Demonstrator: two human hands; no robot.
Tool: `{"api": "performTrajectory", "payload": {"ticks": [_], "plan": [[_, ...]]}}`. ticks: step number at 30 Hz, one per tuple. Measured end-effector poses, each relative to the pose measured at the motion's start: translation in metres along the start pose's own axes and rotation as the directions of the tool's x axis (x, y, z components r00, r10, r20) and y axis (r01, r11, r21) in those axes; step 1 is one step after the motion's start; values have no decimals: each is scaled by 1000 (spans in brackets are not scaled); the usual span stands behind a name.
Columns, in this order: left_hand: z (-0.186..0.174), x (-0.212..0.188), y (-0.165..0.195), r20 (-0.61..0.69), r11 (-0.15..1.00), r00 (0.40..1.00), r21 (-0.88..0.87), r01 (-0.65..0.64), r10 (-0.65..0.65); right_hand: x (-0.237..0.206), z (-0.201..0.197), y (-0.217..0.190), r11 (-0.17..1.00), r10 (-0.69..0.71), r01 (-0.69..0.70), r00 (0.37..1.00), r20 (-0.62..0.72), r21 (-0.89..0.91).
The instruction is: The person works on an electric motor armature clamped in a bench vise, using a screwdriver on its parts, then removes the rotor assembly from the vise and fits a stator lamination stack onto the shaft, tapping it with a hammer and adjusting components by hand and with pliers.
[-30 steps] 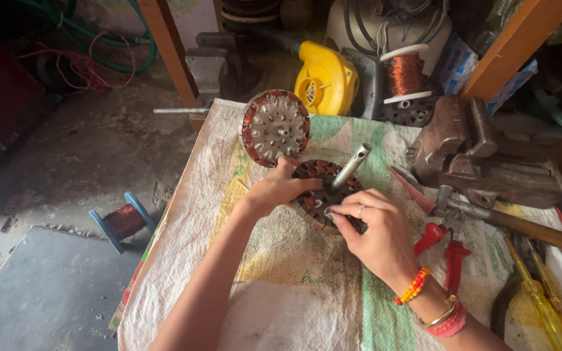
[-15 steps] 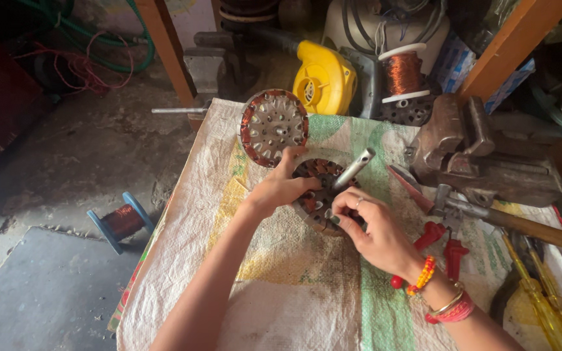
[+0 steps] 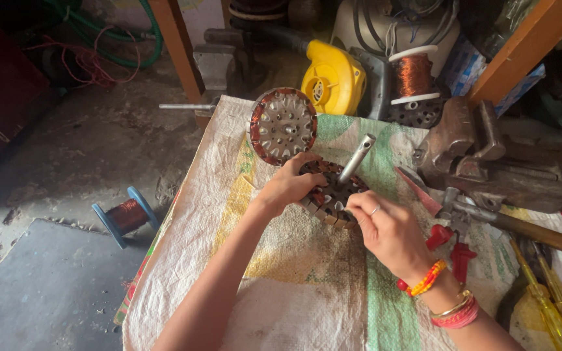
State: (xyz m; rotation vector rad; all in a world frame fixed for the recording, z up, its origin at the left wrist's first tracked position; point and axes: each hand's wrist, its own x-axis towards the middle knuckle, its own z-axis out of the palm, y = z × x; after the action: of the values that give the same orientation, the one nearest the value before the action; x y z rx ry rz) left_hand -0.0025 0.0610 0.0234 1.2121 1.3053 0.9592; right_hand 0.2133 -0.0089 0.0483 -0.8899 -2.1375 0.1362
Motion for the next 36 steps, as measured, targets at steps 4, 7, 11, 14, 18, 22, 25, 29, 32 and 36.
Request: {"api": "performTrajectory", "payload": {"ticks": [4,7,11,14,18,22,25,29,32,36], "plan": [[1,2,-1,-19,998,999,51,47,-46,-4,2,15,907,193,-221,975,112,359],[0,3,-2,-48,984,999,180,-5,14,1,-3,24,602,327,-489,872,364,631],[0,3,-1,-41,980,999,200,-23,32,7,-6,14,653,338,-406,912,233,640],[0,1,1,-69,965,997,262,-8,27,3,-5,-11,847,180,-224,974,137,481],[-1,-2,3,-61,992,998,126,21,-14,1,-6,-28,891,183,-286,937,297,353],[-2,1,1,-21,995,996,-54,86,-87,2,-6,-23,896,132,-288,899,418,337],[-5,7,-5,12,986,993,-118,119,-118,4,-9,-14,906,211,-381,782,587,183],[-6,15,-13,41,983,992,-138,125,-120,10,-44,20,885,210,-406,785,582,229],[-7,18,-17,50,987,991,-100,125,-120,14,-68,53,764,236,-474,837,494,439],[-7,17,-15,33,993,994,-54,107,-105,8,-60,77,581,303,-508,860,410,636]]}}
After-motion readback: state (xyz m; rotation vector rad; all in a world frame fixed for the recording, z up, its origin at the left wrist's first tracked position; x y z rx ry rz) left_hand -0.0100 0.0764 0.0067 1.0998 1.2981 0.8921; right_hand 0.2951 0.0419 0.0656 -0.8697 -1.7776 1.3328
